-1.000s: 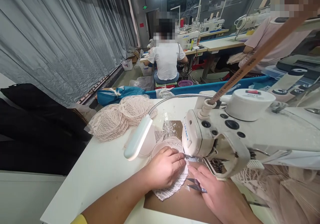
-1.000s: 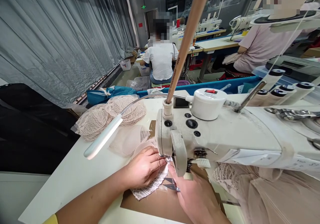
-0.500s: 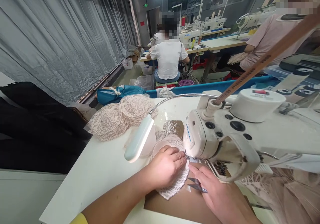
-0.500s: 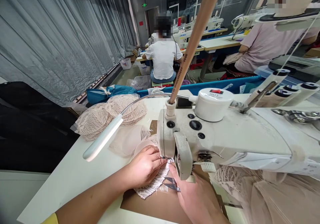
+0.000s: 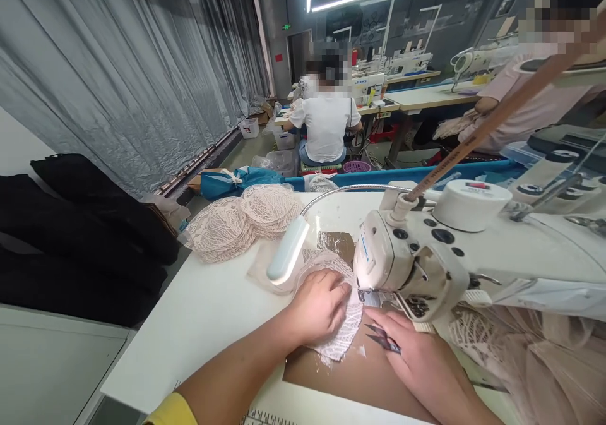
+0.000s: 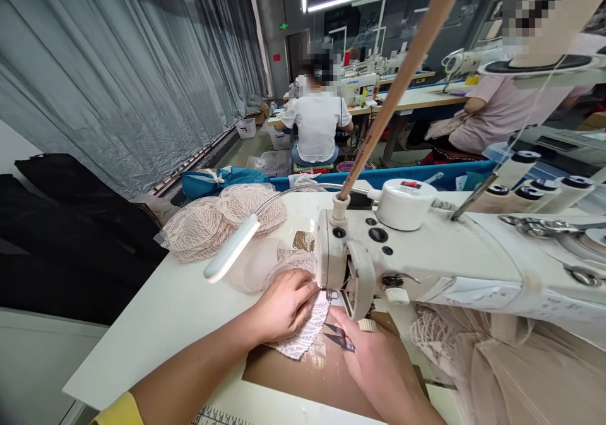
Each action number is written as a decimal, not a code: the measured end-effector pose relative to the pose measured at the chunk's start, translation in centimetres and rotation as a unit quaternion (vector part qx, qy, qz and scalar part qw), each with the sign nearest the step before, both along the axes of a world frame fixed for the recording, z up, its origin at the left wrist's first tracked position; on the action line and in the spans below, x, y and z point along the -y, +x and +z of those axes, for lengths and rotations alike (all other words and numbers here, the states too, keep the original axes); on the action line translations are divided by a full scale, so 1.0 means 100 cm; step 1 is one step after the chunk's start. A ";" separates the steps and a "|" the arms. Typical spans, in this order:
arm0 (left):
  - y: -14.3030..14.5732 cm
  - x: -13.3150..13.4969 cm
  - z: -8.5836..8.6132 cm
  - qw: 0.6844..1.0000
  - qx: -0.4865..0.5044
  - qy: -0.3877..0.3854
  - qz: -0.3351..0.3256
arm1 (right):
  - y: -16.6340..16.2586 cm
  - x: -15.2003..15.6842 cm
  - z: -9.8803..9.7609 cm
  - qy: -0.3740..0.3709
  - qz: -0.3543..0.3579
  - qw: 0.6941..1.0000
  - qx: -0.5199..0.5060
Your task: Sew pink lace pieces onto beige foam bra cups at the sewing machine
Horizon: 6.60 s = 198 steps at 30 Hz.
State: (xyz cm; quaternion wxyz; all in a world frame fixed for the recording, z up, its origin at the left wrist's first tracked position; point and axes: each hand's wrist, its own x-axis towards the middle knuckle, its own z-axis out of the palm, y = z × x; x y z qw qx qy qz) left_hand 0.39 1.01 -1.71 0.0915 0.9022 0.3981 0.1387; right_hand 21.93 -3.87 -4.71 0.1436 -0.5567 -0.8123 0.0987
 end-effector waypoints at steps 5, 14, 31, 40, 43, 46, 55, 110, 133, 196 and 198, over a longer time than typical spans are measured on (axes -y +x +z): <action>-0.003 0.027 0.026 0.995 -0.063 -0.078 0.029 | -0.001 -0.003 0.007 -0.125 -0.011 0.981 -0.151; -0.016 0.047 0.041 0.973 0.113 -0.201 0.014 | -0.015 0.009 0.022 -0.225 0.021 0.948 -0.222; -0.026 0.024 0.000 0.798 0.357 -0.486 0.028 | -0.021 0.019 0.025 -0.205 -0.008 0.900 -0.386; -0.020 0.033 0.007 0.733 0.382 -0.562 0.036 | -0.009 0.010 0.022 -0.218 0.048 0.916 -0.335; -0.019 0.034 0.008 0.718 0.395 -0.572 0.039 | -0.007 0.008 0.019 -0.221 0.063 0.920 -0.317; -0.019 0.034 0.006 0.703 0.403 -0.584 0.049 | -0.008 0.010 0.019 -0.239 0.044 0.906 -0.346; -0.015 0.035 0.009 0.696 0.394 -0.596 0.076 | -0.016 0.012 0.038 -0.268 0.086 0.904 -0.322; -0.012 0.071 -0.004 0.719 0.465 -0.503 0.122 | -0.010 0.020 0.039 -0.200 0.054 0.916 -0.343; -0.005 0.075 -0.008 0.766 0.376 -0.509 0.114 | -0.022 0.019 0.048 -0.305 0.112 0.888 -0.325; -0.031 0.032 0.016 0.762 0.368 -0.530 0.047 | -0.028 0.002 0.031 -0.252 0.056 0.907 -0.332; -0.030 0.033 0.016 0.762 0.362 -0.535 0.054 | -0.031 0.002 0.036 -0.253 0.075 0.915 -0.306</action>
